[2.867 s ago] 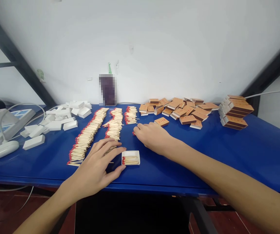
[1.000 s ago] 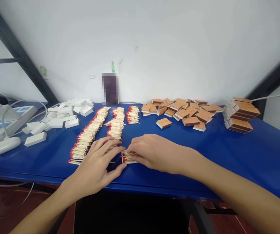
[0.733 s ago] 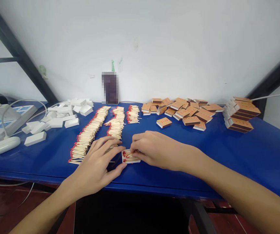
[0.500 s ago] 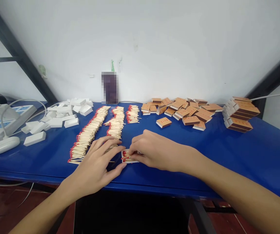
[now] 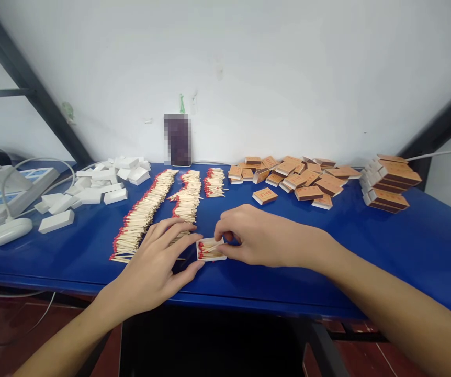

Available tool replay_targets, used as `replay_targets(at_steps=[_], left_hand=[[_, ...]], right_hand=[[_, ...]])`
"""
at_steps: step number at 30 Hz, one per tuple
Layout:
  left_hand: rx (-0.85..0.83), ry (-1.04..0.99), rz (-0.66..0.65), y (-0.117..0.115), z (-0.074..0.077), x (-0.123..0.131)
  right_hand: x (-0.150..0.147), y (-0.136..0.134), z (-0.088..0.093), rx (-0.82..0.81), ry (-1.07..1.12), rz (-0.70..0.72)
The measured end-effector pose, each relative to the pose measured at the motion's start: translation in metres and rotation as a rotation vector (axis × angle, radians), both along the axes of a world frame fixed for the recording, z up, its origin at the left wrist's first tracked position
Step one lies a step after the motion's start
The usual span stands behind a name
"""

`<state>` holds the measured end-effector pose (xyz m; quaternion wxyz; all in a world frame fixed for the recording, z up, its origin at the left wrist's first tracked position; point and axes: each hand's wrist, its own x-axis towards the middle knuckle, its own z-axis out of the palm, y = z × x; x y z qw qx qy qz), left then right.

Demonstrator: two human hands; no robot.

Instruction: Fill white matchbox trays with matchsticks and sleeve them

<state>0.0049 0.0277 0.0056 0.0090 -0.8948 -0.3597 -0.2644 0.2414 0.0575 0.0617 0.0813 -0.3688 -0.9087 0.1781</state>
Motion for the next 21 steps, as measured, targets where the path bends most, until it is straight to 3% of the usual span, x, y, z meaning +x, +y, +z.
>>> replay_targets(at_steps=[5, 21], left_hand=[[-0.016, 0.010, 0.001, 0.000, 0.001, 0.000], [-0.028, 0.008, -0.021, 0.001, 0.001, 0.000]], right_hand=[[0.006, 0.004, 0.004, -0.041, -0.001, -0.018], [-0.004, 0.006, -0.007, -0.073, 0.042, 0.056]])
